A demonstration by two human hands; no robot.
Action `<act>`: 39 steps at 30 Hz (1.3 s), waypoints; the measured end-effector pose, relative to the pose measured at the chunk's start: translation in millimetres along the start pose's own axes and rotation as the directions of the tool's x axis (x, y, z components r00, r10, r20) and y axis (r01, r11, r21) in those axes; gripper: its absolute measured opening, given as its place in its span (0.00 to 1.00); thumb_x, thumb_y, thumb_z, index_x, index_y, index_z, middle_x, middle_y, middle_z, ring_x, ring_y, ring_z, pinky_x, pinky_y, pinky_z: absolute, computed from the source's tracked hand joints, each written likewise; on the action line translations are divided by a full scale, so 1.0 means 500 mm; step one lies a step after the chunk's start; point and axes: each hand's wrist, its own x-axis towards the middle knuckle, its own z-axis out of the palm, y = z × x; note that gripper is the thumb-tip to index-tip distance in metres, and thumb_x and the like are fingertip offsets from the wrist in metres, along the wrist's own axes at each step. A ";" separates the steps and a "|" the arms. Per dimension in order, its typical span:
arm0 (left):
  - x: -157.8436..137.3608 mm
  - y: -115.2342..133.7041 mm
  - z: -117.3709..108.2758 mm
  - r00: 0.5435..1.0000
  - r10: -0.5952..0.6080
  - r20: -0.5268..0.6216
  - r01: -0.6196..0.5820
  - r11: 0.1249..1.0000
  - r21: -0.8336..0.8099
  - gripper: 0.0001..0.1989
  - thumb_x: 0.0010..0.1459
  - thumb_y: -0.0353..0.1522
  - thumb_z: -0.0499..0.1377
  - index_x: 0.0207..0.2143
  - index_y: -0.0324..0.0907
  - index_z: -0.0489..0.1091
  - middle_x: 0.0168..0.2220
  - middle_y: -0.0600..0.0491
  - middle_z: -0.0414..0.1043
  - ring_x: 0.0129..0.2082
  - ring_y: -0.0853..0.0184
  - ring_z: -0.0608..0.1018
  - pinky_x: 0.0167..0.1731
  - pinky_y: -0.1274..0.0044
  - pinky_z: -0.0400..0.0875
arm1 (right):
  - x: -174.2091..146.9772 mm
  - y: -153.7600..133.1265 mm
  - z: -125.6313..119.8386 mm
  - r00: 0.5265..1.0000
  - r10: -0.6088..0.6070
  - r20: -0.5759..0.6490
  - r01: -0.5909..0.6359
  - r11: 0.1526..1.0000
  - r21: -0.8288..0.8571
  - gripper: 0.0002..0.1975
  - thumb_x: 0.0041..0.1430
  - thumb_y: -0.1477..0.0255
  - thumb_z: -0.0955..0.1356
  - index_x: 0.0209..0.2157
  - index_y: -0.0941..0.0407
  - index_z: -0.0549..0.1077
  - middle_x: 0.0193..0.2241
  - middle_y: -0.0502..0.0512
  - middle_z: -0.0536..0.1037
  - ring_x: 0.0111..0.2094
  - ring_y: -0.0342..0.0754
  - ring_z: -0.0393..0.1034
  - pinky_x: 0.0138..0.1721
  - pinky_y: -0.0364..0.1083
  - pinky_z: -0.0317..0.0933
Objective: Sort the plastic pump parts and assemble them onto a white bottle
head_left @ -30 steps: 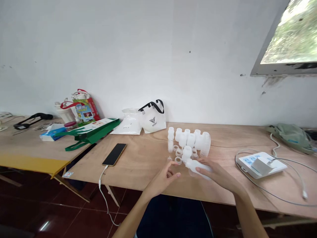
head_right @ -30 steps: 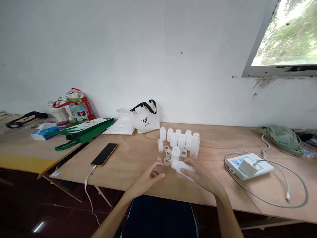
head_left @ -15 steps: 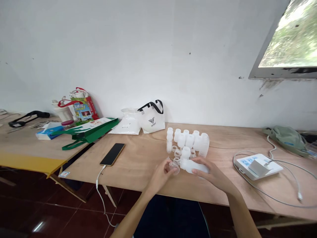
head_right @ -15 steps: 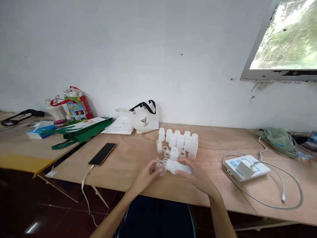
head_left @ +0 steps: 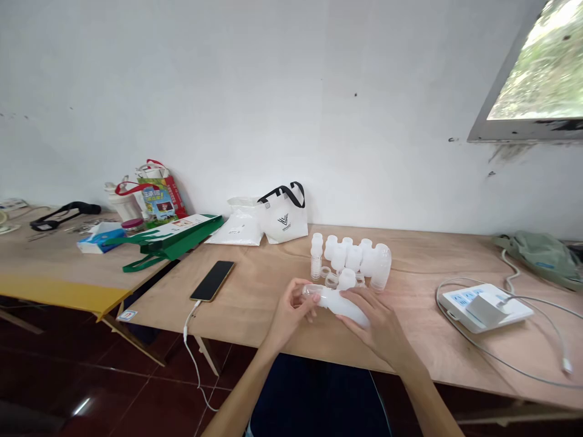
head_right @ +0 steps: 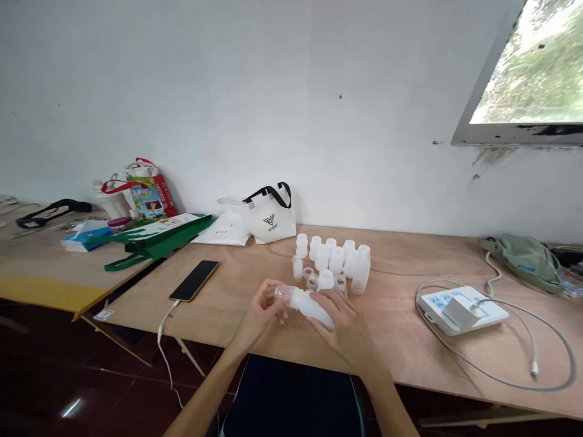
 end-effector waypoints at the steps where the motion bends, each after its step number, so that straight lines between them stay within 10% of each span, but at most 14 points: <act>1: -0.001 -0.003 0.005 1.000 -0.002 0.003 0.002 1.000 0.003 0.24 0.52 0.47 0.70 0.40 0.41 0.67 0.29 0.55 0.75 0.20 0.73 0.73 0.20 0.81 0.70 | -0.001 -0.005 0.007 0.998 -0.053 -0.022 0.052 0.998 -0.036 0.14 0.67 0.67 0.69 0.52 0.48 0.76 0.47 0.58 0.81 0.48 0.58 0.77 0.49 0.57 0.72; 7: -0.009 0.013 -0.005 0.997 -0.030 0.071 0.032 0.999 -0.021 0.22 0.54 0.48 0.68 0.37 0.40 0.66 0.28 0.57 0.74 0.16 0.75 0.72 0.18 0.81 0.69 | -0.009 -0.012 0.025 0.977 -0.175 -0.124 0.166 0.983 -0.080 0.15 0.66 0.74 0.68 0.51 0.46 0.78 0.50 0.56 0.82 0.51 0.58 0.76 0.52 0.60 0.71; 13: -0.026 0.039 -0.009 0.990 -0.025 0.140 0.026 1.000 -0.001 0.26 0.51 0.43 0.72 0.46 0.41 0.68 0.32 0.55 0.75 0.20 0.75 0.73 0.23 0.80 0.72 | -0.005 -0.028 0.020 0.990 0.135 -0.042 -0.122 0.965 0.233 0.17 0.59 0.60 0.74 0.48 0.49 0.76 0.44 0.57 0.82 0.43 0.57 0.78 0.42 0.53 0.73; 23: -0.024 0.029 0.000 0.989 0.003 0.145 -0.009 0.999 0.037 0.31 0.54 0.43 0.70 0.57 0.47 0.64 0.47 0.49 0.74 0.35 0.67 0.78 0.28 0.78 0.73 | 0.015 -0.051 0.020 0.847 0.423 0.323 -0.525 0.569 0.633 0.20 0.61 0.51 0.70 0.49 0.48 0.71 0.43 0.53 0.80 0.30 0.49 0.73 0.24 0.45 0.69; 30: -0.009 0.031 -0.011 0.986 0.125 -0.109 -0.122 0.992 0.037 0.30 0.54 0.41 0.69 0.56 0.45 0.64 0.52 0.46 0.76 0.51 0.58 0.78 0.48 0.71 0.73 | 0.012 -0.065 0.037 0.866 0.287 0.410 -0.468 0.754 0.461 0.26 0.68 0.52 0.64 0.63 0.45 0.63 0.59 0.57 0.73 0.57 0.56 0.70 0.54 0.55 0.69; 39: 0.036 -0.006 -0.102 0.912 0.251 -0.323 -0.156 0.943 0.294 0.28 0.59 0.42 0.66 0.59 0.47 0.66 0.58 0.46 0.71 0.52 0.59 0.77 0.50 0.70 0.71 | 0.015 -0.026 -0.004 0.859 0.373 0.352 -0.493 0.790 0.366 0.19 0.67 0.52 0.65 0.53 0.45 0.73 0.50 0.54 0.80 0.48 0.53 0.76 0.46 0.53 0.72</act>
